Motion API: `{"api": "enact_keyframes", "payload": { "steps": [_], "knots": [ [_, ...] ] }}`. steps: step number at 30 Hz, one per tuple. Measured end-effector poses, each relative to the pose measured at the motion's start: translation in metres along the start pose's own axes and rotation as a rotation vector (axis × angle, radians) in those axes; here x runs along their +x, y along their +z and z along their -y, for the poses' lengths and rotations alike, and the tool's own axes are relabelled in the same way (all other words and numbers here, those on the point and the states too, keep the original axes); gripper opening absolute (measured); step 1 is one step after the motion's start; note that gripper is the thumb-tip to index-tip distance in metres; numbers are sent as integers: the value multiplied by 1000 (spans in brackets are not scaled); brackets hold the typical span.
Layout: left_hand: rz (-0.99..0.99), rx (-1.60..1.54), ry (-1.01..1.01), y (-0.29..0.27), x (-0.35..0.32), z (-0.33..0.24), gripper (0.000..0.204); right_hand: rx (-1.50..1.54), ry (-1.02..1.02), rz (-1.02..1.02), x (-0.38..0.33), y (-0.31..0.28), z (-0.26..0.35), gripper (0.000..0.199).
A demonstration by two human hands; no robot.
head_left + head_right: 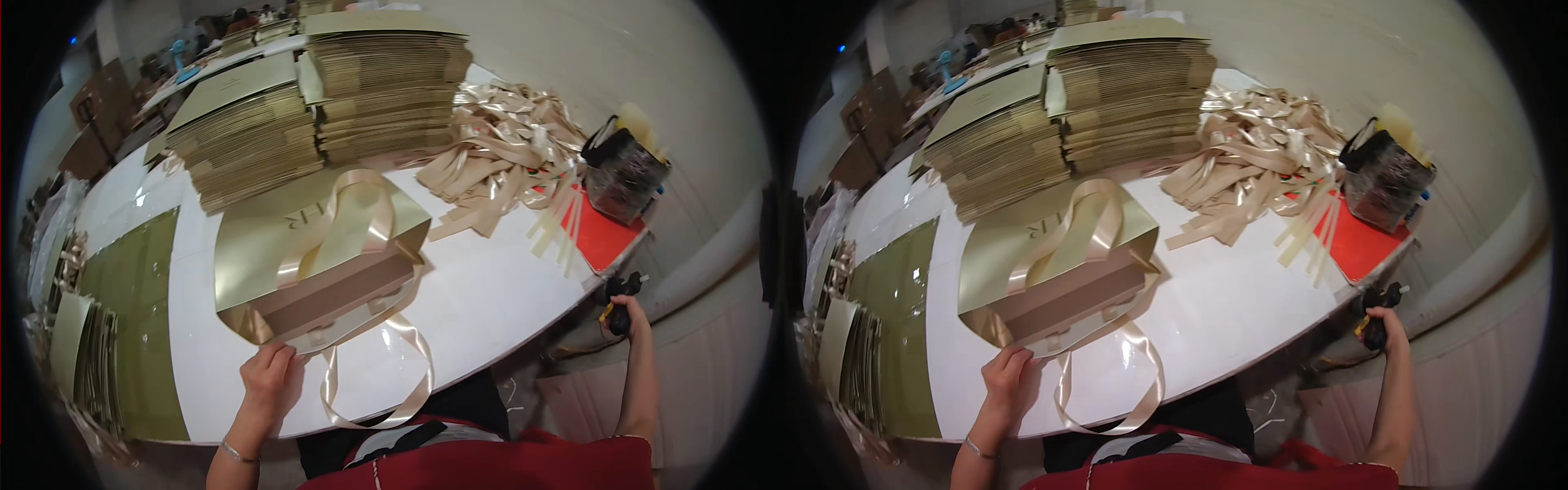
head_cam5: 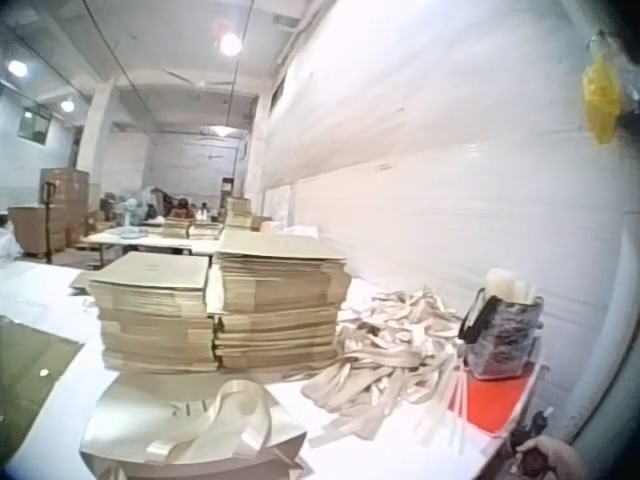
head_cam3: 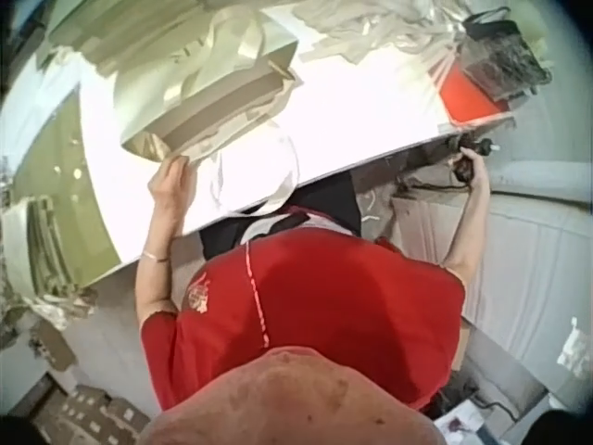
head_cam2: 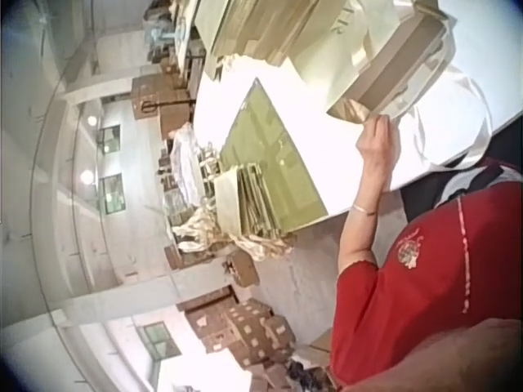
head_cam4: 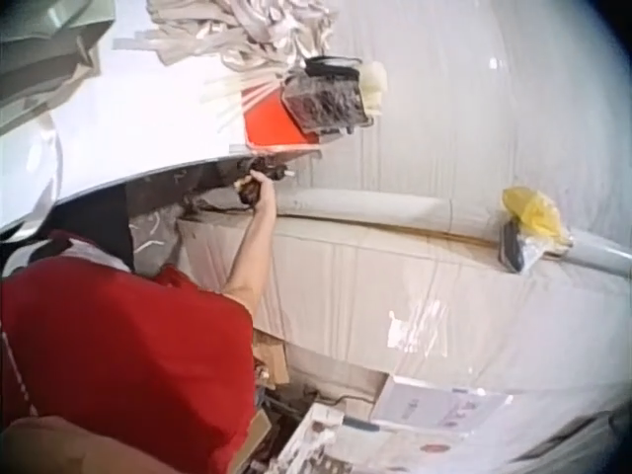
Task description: Gluing ribbon handles onto gold-colored paper bags using a hot glue gun.
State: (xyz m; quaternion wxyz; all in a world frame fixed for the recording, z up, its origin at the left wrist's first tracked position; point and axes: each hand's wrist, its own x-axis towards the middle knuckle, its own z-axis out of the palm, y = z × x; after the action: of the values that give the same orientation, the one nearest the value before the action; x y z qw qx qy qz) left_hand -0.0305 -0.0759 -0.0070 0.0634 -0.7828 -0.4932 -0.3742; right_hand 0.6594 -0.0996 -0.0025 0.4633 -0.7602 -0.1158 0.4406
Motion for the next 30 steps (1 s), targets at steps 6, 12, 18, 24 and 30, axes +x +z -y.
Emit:
{"api": "enact_keyframes", "payload": {
  "steps": [6,12,18,24,30],
  "knots": [
    [-85,-41,-161,8,9,0,12,-1284,-485,-550,-40,71,-6,32],
    [-84,-11,-169,15,10,4,9,-732,-1551,569,-122,252,-39,37],
    [-69,51,-66,20,-2,18,10,-714,-1874,682,-180,351,-91,3],
    [-68,91,-67,18,10,10,7,-782,-1595,954,-198,346,-72,15],
    [45,310,-190,51,49,17,5,-743,-1636,872,-156,388,-32,22]
  ]
}}
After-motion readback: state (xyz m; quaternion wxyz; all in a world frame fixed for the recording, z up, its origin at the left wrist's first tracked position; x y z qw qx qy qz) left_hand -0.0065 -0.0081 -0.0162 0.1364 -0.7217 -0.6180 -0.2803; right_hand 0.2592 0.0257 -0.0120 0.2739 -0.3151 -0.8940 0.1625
